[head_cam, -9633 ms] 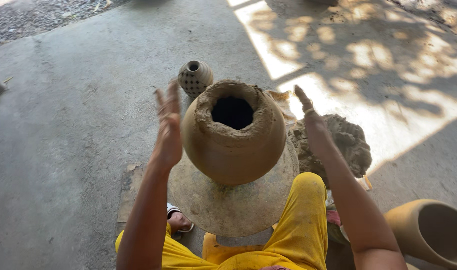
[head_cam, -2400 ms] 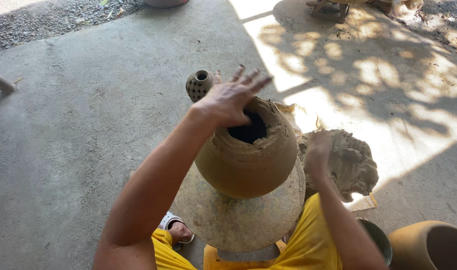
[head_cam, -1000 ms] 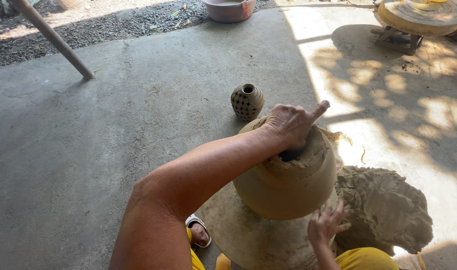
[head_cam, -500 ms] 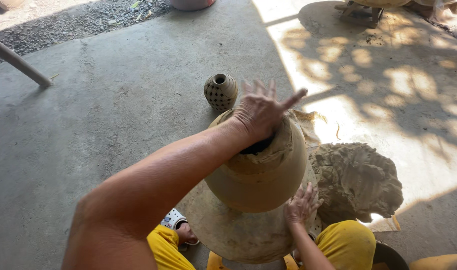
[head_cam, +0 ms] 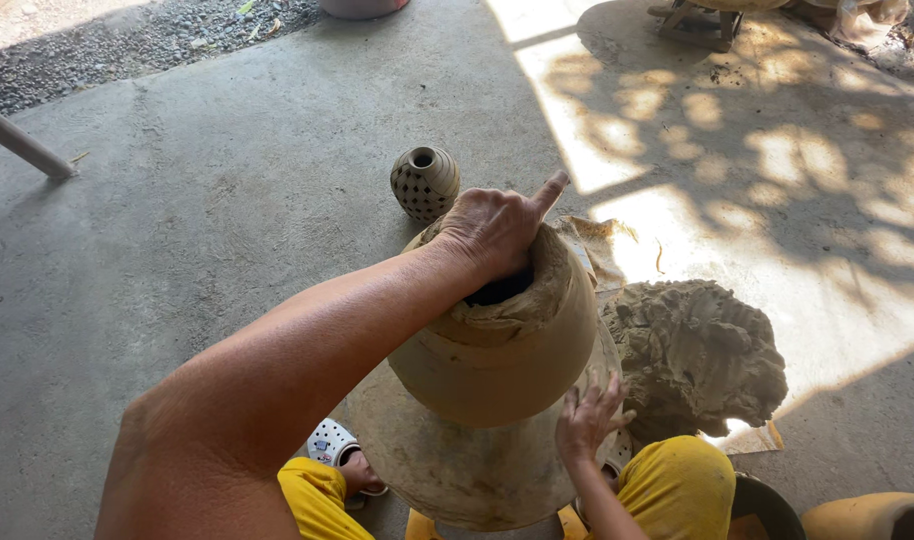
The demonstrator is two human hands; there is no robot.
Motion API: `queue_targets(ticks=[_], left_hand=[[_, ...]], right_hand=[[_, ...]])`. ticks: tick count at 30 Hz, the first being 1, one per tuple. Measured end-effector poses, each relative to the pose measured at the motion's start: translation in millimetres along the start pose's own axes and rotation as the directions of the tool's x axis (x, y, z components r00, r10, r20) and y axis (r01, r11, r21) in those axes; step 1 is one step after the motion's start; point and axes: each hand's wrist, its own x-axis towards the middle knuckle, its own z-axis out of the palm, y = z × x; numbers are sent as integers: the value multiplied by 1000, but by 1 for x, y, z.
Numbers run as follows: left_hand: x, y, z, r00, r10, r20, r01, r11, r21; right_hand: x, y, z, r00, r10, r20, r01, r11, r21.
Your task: The person adds a coil of clay to the rim of a large vessel and smooths it down by hand.
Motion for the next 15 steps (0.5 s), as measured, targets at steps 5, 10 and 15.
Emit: queue_targets(ticks=[5,10,15], left_hand=[[12,-5,19,994,73,76,-77,996,50],[6,4,-6,997,70,-36,-60,970,234],[-9,9,-45,848,-313,429,313,947,72]], right_hand=[[53,7,5,992,-127,-25,122,980,-158],[29,5,17,992,-125,10,122,951,-283],[-6,9,22,994,39,98,-3,940,-340]])
